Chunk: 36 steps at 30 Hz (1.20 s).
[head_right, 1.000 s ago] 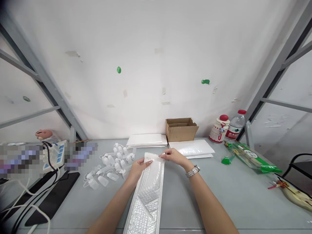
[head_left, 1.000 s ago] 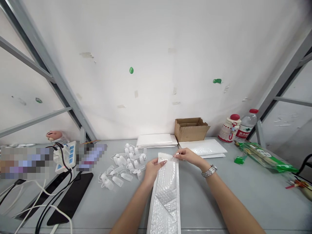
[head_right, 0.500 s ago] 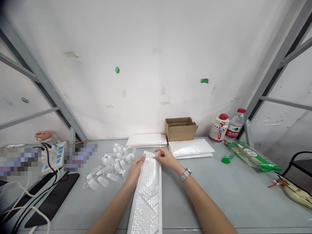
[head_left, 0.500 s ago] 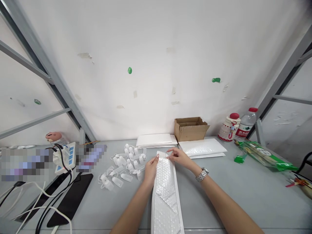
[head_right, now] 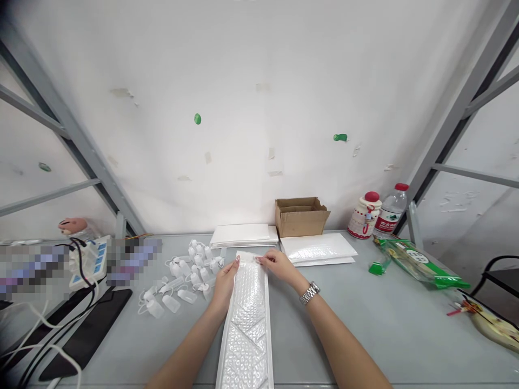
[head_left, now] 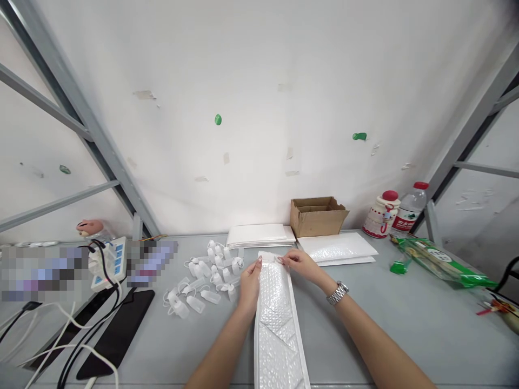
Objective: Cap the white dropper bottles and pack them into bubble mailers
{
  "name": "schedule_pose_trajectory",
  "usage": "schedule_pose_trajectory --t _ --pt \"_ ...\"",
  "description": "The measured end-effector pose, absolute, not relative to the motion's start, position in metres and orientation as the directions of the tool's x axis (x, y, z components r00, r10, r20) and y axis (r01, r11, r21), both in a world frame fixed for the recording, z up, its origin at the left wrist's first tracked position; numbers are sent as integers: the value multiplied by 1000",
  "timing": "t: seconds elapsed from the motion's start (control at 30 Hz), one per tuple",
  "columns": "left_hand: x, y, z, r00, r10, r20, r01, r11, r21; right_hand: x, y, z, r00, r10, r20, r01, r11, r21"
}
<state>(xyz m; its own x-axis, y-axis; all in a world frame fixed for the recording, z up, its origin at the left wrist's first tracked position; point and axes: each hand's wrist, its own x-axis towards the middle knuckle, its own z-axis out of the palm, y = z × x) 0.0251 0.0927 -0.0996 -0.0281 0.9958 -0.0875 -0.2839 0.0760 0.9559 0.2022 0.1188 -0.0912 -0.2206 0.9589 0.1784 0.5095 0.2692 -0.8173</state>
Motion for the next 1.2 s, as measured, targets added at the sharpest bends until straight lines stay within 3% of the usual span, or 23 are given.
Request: schedule_pose_trajectory --t 0.13,0.27,0.6,0.87,1.2 --pt "27 92 -98 3 997 -77 -266 75 961 198 115 -88 -131 951 279 578 302 -758" --pt "29 89 -94 14 1000 -17 -236 20 971 192 109 -86 -218 897 384 564 437 -700" --pt "29 89 -96 -1 1000 5 -178 -5 984 193 110 -89 -173 930 325 410 368 -835" --pt "29 89 -96 -39 999 31 -181 -37 983 192 114 -96 -241 899 365 565 436 -701" --pt "29 93 -104 -65 997 52 -168 -63 984 194 116 -96 -153 963 224 460 270 -846"
